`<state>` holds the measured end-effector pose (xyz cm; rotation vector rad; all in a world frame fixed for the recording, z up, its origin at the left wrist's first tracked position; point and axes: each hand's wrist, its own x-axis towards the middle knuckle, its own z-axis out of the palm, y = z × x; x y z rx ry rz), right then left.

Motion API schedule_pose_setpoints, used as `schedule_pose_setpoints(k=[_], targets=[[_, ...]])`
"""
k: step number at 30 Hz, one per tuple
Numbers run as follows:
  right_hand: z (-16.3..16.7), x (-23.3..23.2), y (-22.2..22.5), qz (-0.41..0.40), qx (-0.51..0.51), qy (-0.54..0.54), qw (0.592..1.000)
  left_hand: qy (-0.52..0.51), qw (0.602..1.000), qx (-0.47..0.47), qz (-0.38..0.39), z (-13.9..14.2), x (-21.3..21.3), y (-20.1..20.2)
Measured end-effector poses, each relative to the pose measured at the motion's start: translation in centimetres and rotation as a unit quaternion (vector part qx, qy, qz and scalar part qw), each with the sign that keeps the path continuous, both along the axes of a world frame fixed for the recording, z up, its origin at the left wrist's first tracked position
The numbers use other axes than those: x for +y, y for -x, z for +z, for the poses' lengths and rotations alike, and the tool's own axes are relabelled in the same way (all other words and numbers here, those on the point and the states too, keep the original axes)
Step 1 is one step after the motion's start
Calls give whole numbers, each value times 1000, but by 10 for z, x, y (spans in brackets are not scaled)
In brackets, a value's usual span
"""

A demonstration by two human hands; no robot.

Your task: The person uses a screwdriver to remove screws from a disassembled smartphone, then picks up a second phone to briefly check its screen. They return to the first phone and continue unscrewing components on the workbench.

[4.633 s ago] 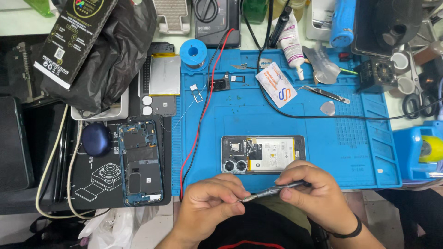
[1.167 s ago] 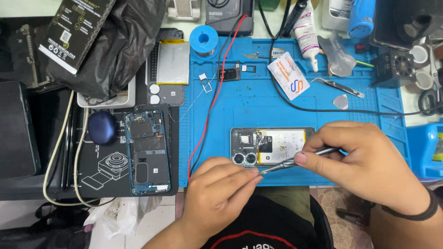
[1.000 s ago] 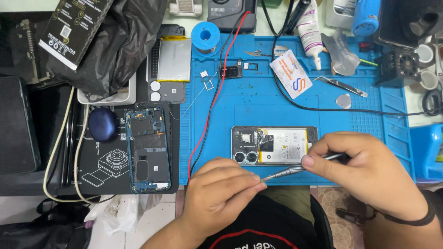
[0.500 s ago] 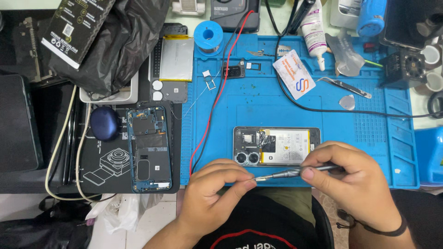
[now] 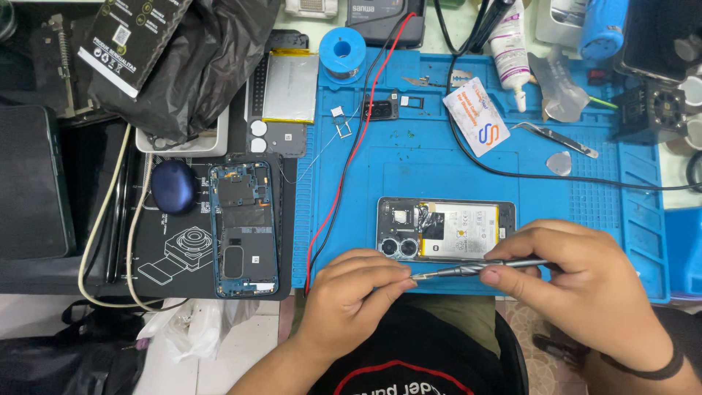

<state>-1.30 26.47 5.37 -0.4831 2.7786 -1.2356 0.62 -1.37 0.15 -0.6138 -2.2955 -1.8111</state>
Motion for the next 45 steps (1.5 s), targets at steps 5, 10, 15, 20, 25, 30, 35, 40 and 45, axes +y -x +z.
schedule_pose_setpoints(k=[5, 10, 15, 20, 25, 30, 35, 40, 45], targets=[[14, -14, 6, -10, -8, -10, 1000, 28, 999, 16, 12, -3, -2, -1], [39, -44, 18, 20, 102, -157, 982, 76, 996, 41, 9, -7, 5, 7], [55, -74, 43, 118, 191, -209, 952, 72, 997, 30, -4, -13, 7, 13], [62, -91, 55, 161, 197, -238, 937, 69, 998, 2, 12, -16, 6, 12], [63, -98, 59, 173, 191, -242, 935, 70, 997, 5, 17, -17, 6, 12], [59, -99, 61, 208, 180, -234, 932, 67, 998, -7, 23, -18, 5, 12], [58, -84, 58, 186, 181, -255, 931, 59, 997, 4, 50, -21, 4, 11], [55, -46, 58, 50, 0, -121, 991, -48, 995, -60, 64, -26, 3, 9], [18, -27, 41, 15, 7, -21, 1000, -195, 969, -154, -13, -32, 3, 8]])
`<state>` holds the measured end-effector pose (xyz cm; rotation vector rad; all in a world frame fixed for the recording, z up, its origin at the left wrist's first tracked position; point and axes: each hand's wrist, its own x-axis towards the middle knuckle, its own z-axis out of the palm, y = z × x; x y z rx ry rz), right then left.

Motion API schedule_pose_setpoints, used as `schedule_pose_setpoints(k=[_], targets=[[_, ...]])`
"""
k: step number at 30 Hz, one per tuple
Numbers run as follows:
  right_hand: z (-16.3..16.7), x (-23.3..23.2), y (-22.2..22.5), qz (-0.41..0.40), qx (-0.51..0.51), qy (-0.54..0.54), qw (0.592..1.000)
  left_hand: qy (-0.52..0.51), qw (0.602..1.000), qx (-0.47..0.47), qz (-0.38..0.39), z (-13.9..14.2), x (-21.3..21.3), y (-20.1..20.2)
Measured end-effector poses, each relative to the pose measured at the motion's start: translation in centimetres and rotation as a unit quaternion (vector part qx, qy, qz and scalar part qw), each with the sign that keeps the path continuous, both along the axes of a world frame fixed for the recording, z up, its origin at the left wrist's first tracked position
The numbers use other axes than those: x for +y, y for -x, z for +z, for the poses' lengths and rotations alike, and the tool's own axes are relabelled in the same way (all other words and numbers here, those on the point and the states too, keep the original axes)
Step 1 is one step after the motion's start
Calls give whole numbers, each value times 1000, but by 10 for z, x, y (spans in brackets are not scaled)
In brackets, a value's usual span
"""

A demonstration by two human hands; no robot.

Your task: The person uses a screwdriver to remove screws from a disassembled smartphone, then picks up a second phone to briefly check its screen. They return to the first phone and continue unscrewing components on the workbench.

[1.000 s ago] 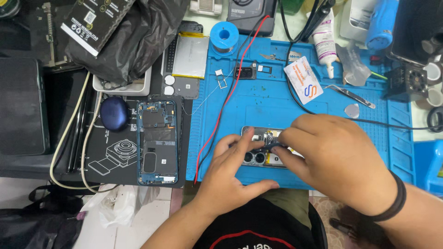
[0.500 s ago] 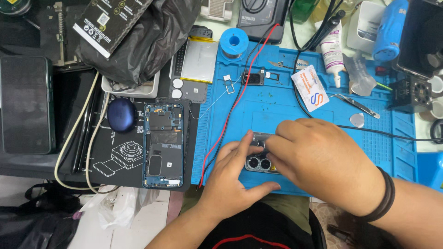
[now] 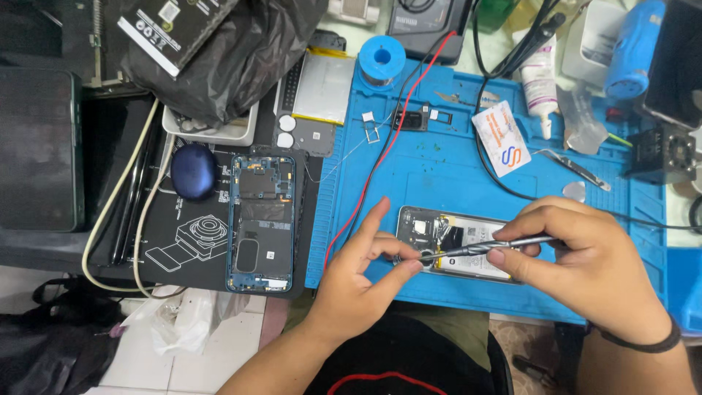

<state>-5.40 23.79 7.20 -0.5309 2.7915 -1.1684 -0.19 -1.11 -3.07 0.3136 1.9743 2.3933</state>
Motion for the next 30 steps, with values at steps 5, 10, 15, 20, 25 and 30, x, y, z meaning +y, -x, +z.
schedule_pose_setpoints(k=[5, 10, 15, 20, 25, 30], targets=[[-24, 12, -9, -12, -11, 92, 996, 17, 1000, 15, 20, -3, 1, 1], [-37, 19, -22, -81, -89, 134, 984, -18, 999, 32, 6, -1, -1, 0], [-54, 23, -33, -114, -139, 205, 962, -82, 995, -12, -51, 4, -6, -2], [-59, 27, -40, -135, -159, 220, 953, -64, 995, 3, -79, 12, -8, -7], [-54, 27, -42, -138, -136, 135, 972, -22, 996, 34, -74, 17, -5, -10], [-42, 29, -43, -93, -104, 133, 981, 41, 995, 67, -65, 23, -6, -14]])
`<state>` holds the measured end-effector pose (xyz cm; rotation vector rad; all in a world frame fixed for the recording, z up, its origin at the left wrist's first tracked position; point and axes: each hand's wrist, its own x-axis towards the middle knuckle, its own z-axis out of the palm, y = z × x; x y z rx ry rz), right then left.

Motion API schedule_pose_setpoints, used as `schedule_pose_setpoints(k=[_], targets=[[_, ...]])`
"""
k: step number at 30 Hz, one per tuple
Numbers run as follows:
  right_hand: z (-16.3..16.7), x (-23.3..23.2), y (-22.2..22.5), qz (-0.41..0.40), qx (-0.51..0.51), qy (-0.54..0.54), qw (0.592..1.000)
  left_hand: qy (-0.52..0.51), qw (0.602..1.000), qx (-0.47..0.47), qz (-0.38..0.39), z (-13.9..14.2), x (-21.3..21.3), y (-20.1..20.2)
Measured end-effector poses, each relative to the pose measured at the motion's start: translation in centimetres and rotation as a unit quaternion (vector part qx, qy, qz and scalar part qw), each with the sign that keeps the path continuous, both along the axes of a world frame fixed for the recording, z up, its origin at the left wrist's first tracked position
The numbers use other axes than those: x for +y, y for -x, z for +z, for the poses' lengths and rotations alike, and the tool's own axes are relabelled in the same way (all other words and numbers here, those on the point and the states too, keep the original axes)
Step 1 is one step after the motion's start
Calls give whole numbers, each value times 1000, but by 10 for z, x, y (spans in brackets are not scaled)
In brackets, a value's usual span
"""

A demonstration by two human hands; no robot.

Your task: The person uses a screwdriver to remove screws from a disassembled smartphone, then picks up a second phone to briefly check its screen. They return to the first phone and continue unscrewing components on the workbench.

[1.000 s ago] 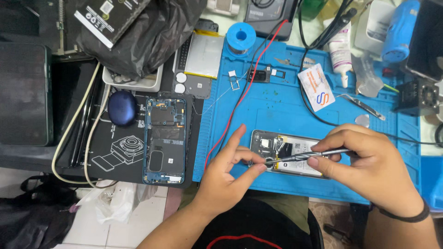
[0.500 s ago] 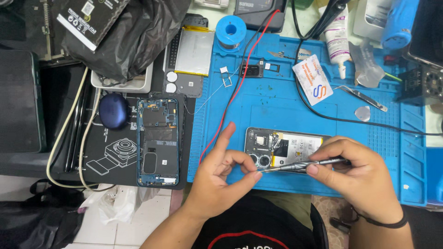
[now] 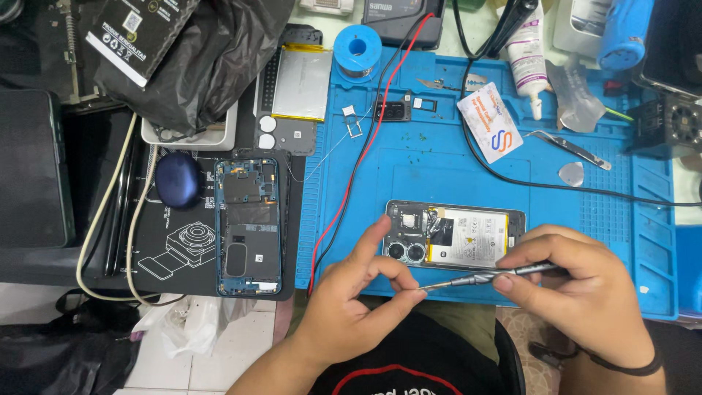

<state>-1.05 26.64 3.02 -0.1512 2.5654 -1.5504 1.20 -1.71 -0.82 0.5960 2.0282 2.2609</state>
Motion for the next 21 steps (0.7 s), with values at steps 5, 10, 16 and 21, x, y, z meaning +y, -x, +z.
schedule_pose_setpoints(k=[5, 10, 16, 21], targets=[[2, -2, -2, -18, 5, 7, 1000, 3, 1000, 12, 29, 3, 2, 1], [-4, -2, -2, -41, -26, 5, 999, 50, 996, 56, 56, 6, 2, 1], [-4, 12, 3, 49, 50, -92, 993, 104, 984, 134, 46, 10, -2, 0], [4, 21, 6, 111, 109, -75, 985, 95, 986, 130, 39, 11, 0, -1]])
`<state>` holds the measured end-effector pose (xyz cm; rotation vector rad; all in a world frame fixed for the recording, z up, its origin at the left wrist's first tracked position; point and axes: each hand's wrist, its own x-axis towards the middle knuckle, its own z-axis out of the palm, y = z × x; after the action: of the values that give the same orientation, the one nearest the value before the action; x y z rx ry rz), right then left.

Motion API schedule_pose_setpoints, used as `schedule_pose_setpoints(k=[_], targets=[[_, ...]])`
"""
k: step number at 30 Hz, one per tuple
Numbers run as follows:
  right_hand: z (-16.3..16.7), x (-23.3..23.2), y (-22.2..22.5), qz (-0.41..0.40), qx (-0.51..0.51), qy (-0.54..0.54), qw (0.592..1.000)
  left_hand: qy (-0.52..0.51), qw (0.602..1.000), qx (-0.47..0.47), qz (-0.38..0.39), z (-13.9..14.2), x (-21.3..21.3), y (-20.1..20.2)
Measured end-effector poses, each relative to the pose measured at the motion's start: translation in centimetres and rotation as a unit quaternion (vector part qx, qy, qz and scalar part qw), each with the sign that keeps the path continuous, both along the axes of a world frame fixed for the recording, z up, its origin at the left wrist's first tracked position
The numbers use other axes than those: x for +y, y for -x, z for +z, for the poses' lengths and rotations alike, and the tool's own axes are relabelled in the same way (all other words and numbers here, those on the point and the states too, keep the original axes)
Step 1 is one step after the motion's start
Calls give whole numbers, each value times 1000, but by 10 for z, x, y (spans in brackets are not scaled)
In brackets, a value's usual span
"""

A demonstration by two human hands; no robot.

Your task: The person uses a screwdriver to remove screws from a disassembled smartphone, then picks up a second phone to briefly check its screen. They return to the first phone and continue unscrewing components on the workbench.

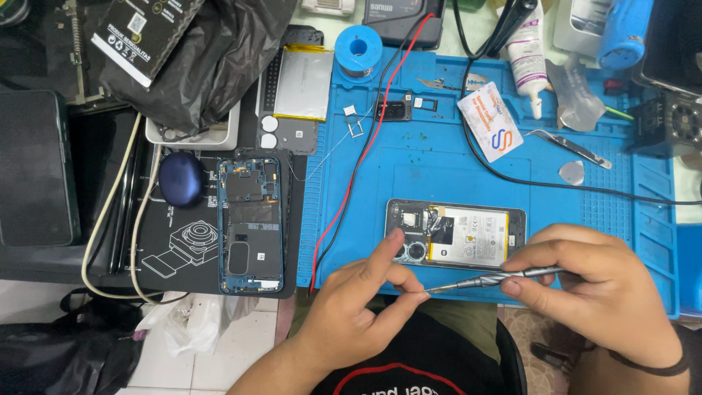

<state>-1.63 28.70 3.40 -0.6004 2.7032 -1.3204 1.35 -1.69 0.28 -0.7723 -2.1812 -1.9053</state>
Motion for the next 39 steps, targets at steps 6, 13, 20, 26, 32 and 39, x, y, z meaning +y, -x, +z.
schedule_pose_setpoints(k=[6, 13, 20, 26, 32, 39], targets=[[-2, -3, 4, -14, -68, 27, 997, -20, 999, 32, 6, 0, -1, -2], [-19, -10, -10, -48, -48, 115, 991, -70, 997, 16, 39, 0, 2, -9], [-34, -8, -18, -88, -131, 152, 976, -95, 995, 0, 23, -3, 2, -11], [-21, -6, -15, -77, -77, 56, 992, -67, 997, 25, 23, -7, -1, -11], [-3, -16, -12, -71, -61, 64, 994, -89, 996, -16, 9, -11, 3, -12], [53, -44, 11, -24, 96, -135, 986, 47, 997, -13, 61, -15, -2, 4]])
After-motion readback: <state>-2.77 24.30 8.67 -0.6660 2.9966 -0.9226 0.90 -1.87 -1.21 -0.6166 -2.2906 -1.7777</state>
